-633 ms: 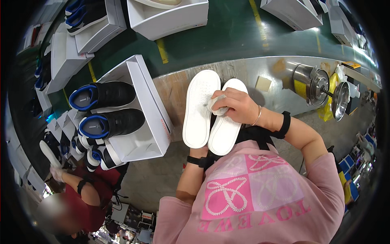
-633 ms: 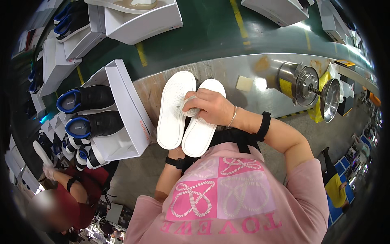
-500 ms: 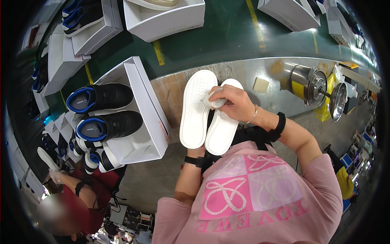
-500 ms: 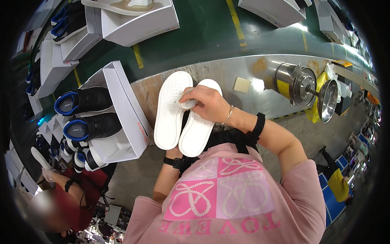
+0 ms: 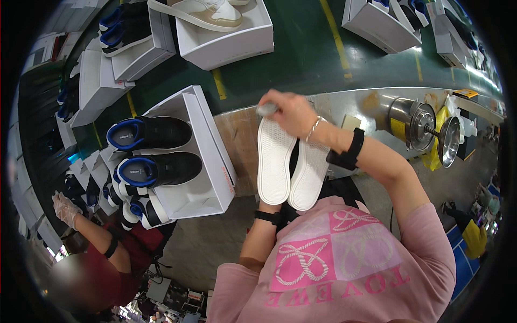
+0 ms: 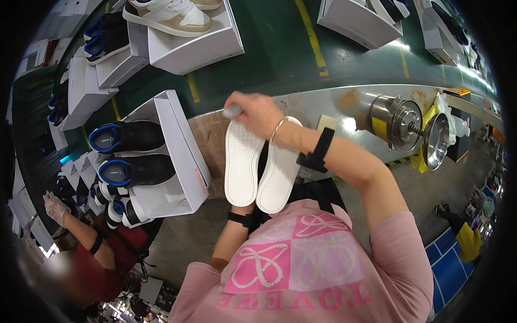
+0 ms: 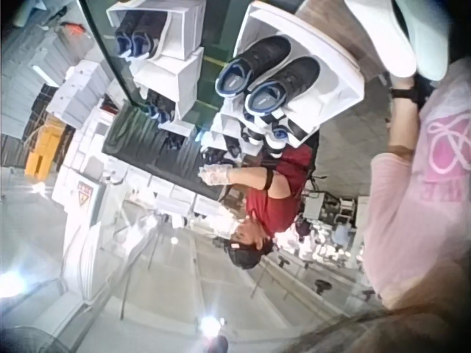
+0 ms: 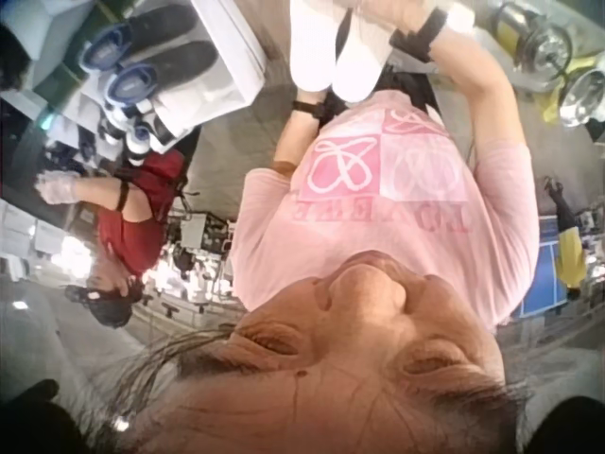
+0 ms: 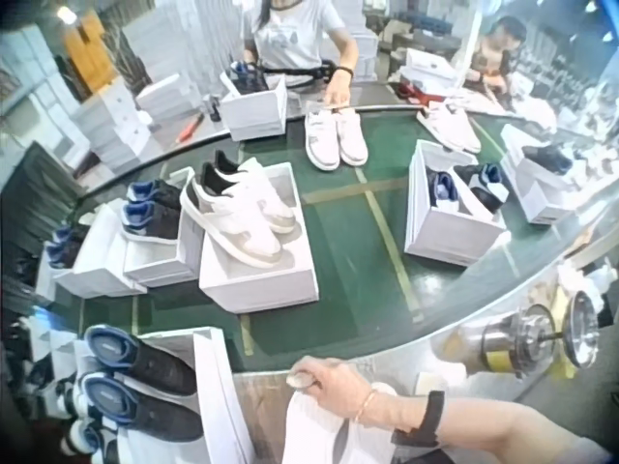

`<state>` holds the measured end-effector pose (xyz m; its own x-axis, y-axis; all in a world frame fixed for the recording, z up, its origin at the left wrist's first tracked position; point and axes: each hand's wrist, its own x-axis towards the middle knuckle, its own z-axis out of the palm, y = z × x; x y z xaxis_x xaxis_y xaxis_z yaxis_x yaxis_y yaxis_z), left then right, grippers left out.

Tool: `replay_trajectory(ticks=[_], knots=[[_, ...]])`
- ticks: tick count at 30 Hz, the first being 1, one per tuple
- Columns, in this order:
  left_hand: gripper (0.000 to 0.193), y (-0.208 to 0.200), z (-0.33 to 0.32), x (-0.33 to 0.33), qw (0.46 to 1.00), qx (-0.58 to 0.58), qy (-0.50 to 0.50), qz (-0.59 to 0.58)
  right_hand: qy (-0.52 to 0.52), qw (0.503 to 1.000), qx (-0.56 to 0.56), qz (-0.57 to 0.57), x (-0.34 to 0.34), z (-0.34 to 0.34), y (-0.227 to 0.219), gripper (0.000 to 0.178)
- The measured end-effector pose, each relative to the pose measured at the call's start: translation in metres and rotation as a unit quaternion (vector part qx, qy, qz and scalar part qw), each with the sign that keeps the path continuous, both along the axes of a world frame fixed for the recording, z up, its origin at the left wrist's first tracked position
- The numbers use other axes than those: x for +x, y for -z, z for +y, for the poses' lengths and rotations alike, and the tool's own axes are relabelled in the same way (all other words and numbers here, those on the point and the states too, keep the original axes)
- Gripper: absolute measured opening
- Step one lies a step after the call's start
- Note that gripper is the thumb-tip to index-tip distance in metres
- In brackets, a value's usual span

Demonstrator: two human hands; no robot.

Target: The worker inspects the soles of shoes and wipes them with a cleaning cloth before placing them into boxes on a conveyor belt.

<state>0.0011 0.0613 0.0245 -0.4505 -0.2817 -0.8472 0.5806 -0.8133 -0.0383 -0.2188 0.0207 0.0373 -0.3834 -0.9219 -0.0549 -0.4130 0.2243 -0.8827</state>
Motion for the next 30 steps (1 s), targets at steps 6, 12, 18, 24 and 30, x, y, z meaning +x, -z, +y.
replay_trajectory(ticks=[6,12,18,24,30], knots=[[0.057,0.014,-0.002,0.002,0.999,-0.044,-0.005,-0.023,0.005,0.999,-0.019,-0.043,-0.001,0.016,0.002,0.029],[0.054,0.027,0.003,0.01,0.954,-0.26,0.128,-0.075,-0.038,0.997,-0.055,0.028,0.019,0.032,-0.015,0.035],[0.055,0.011,-0.003,-0.007,0.901,-0.364,0.22,-0.083,-0.058,0.996,-0.073,0.017,-0.006,0.073,-0.012,0.041],[0.048,0.015,-0.003,0.0,0.854,-0.434,0.261,-0.12,-0.063,0.996,-0.058,0.014,0.01,0.037,-0.023,0.034],[0.051,-0.019,-0.019,-0.014,0.724,-0.566,0.364,-0.153,0.001,0.999,-0.033,-0.014,-0.009,0.068,0.001,0.037]])
